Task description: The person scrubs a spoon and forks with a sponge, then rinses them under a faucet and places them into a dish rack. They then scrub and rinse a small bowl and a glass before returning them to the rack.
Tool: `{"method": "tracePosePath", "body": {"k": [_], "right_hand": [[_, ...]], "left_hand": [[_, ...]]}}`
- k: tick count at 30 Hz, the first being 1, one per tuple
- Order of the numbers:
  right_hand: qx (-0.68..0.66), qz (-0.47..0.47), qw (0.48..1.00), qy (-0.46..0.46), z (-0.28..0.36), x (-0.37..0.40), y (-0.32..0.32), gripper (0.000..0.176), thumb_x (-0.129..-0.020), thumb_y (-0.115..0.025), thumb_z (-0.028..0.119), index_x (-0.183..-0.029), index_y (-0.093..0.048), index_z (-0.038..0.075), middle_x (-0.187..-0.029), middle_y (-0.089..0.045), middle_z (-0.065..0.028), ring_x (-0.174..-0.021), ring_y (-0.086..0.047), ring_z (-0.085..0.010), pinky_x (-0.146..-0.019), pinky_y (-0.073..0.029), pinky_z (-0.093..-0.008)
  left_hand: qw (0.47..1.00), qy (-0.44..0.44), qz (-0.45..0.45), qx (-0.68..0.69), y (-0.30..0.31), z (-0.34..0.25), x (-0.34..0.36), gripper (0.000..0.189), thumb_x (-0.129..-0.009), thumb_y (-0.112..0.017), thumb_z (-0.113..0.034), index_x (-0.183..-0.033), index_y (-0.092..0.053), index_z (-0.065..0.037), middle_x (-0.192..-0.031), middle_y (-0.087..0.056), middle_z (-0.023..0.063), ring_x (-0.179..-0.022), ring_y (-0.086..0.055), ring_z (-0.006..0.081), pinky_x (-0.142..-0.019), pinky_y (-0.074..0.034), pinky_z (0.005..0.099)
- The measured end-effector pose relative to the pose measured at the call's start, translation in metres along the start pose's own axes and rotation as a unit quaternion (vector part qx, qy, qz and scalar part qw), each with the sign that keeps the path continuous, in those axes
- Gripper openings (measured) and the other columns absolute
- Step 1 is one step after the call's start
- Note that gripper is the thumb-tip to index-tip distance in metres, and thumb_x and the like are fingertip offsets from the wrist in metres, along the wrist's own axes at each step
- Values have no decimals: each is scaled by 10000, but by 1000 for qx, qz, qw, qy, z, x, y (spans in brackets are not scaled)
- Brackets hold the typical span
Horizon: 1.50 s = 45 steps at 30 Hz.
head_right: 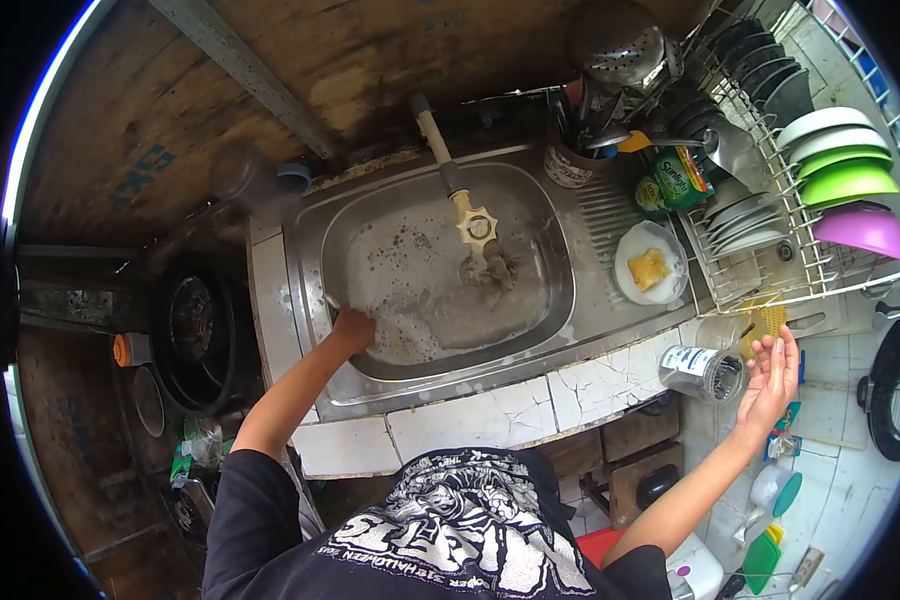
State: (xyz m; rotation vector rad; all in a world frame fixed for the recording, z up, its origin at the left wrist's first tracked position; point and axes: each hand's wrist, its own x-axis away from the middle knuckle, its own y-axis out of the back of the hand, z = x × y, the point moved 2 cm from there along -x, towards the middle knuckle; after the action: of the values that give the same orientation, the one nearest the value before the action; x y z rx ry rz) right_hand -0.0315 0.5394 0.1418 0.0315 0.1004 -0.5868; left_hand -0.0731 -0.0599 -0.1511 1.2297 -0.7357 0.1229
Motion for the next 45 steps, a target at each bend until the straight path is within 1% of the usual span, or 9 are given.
{"method": "tracePosePath", "body": {"k": [8, 11, 14, 20, 23, 29, 32, 35, 45], "right_hand": [[3, -12, 1000, -19, -4, 0, -33, 300, -912, -522, 153, -1183, -490, 28, -907, -585, -31, -796, -585, -96, -612, -446, -185], [8, 0, 1000, -30, -4, -5, -46, 278, -909, -524, 147, -1160, -503, 28, -889, -588, -33, -783, -584, -99, -598, -439, -191], [11, 19, 999, -34, -8, -7, -68, 270, -906, -528, 146, -1147, -510, 25, -870, -591, -33, -770, -584, -101, -598, -437, -193], [50, 60, 995, -55, -24, -13, -90, 287, -903, -538, 161, -1149, -511, 14, -863, -593, -26, -770, -584, -93, -605, -434, -187], [59, 47, 996, -44, -21, -17, -89, 258, -904, -537, 164, -1116, -536, 17, -859, -594, -33, -758, -583, -98, -609, -439, -193], [53, 18, 998, -39, -21, -22, -78, 268, -904, -539, 168, -1125, -535, 17, -858, -593, -28, -757, -582, -99, -631, -441, -196], [44, 33, 997, -48, -25, -17, -88, 268, -901, -542, 167, -1123, -535, 16, -843, -593, -28, -748, -581, -103, -632, -442, -201], [21, 47, 997, -58, -30, -14, -99, 258, -901, -539, 159, -1111, -535, 11, -830, -594, -34, -737, -581, -109, -628, -439, -207], [28, 336, 902, -271, -148, 43, -244, 291, -871, -555, 204, -1083, -559, 4, -892, -630, -80, -774, -622, -145, -627, -464, -234]], "left_hand": [[944, -60, -182, 270, -20, -27, -29, 190, -744, -587, -204, -877, -629, -75, -758, -640, 134, -780, -619, 328, -758, -465, 423], [911, 148, -158, 350, 3, -23, -44, 207, -814, -557, -198, -952, -598, -48, -749, -639, 118, -732, -632, 308, -692, -488, 431], [643, 319, -125, 685, 16, -15, -45, 209, -835, -530, -183, -945, -568, -10, -645, -603, 123, -566, -615, 246, -584, -497, 393], [616, 216, -218, 725, -41, -23, -71, 162, -837, -506, -138, -805, -543, 17, -594, -577, 119, -436, -555, 201, -415, -437, 302], [437, 309, -196, 822, -66, 7, -69, 128, -840, -510, -132, -837, -479, -7, -559, -527, 104, -455, -558, 215, -436, -436, 345], [689, 214, -164, 673, -29, -23, -43, 190, -844, -459, -133, -1011, -465, -43, -650, -567, 157, -483, -584, 245, -472, -455, 373], [806, 198, -338, 444, -43, -36, -35, 141, -841, -471, -103, -950, -502, -18, -667, -582, 157, -465, -577, 255, -463, -447, 380], [745, 145, -141, 636, -10, -42, -19, 139, -846, -503, -107, -909, -551, 8, -692, -604, 140, -460, -576, 204, -443, -438, 350], [481, 92, -71, 869, 72, -81, -15, 228, -917, -503, -200, -990, -612, -13, -681, -585, 51, -427, -455, 91, -357, -285, 218]]}}
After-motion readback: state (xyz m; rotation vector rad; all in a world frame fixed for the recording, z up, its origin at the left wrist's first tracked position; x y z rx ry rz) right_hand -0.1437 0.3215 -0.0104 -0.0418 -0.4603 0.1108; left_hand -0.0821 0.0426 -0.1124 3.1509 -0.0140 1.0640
